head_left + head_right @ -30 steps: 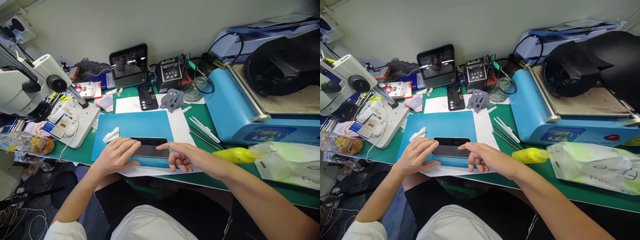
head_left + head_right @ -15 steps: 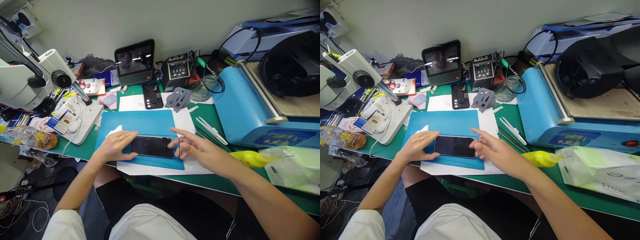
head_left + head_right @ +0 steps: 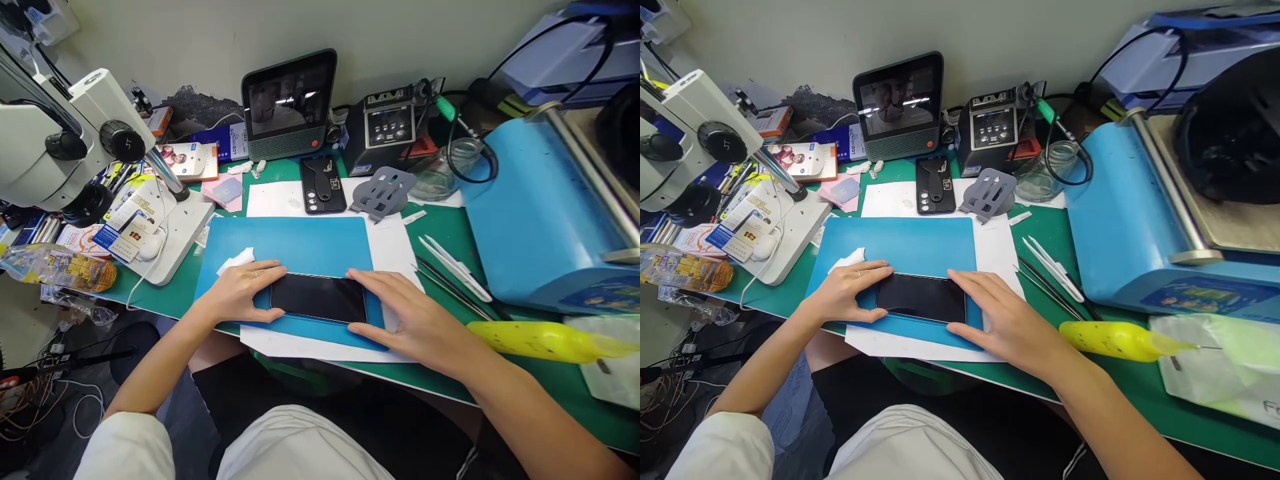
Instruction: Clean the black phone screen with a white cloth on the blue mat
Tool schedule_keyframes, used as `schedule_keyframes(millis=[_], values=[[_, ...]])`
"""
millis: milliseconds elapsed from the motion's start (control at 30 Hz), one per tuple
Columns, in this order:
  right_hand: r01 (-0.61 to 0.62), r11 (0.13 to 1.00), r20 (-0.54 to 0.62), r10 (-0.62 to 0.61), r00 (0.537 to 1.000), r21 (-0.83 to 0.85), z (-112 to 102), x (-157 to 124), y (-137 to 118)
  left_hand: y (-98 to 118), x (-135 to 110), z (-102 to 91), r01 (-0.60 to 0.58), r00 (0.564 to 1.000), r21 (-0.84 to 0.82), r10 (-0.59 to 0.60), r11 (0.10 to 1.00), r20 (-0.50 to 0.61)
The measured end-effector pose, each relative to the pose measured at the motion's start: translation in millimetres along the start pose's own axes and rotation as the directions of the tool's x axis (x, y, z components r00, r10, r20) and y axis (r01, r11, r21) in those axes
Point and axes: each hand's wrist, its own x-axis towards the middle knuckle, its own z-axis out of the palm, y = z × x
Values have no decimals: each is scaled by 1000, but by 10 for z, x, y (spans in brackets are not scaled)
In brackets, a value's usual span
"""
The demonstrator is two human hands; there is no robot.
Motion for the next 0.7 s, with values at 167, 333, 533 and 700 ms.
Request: schedule_keyframes(millis=[167, 333, 533, 700], values=[[38, 999, -44, -40, 998, -39, 11, -19, -8, 3, -16, 33, 7, 1000, -16, -7, 1000, -16], [81, 996, -90, -85, 992, -46, 0, -18, -52, 11, -27, 20, 40, 999, -42, -38, 998, 36], [94, 994, -102, -98, 990, -48, -12, -26, -72, 2, -38, -7, 44, 995, -89, -36, 995, 91], [115, 992, -101, -121, 988, -60, -10, -24, -76, 3, -39, -9, 27, 996, -92, -19, 995, 85]])
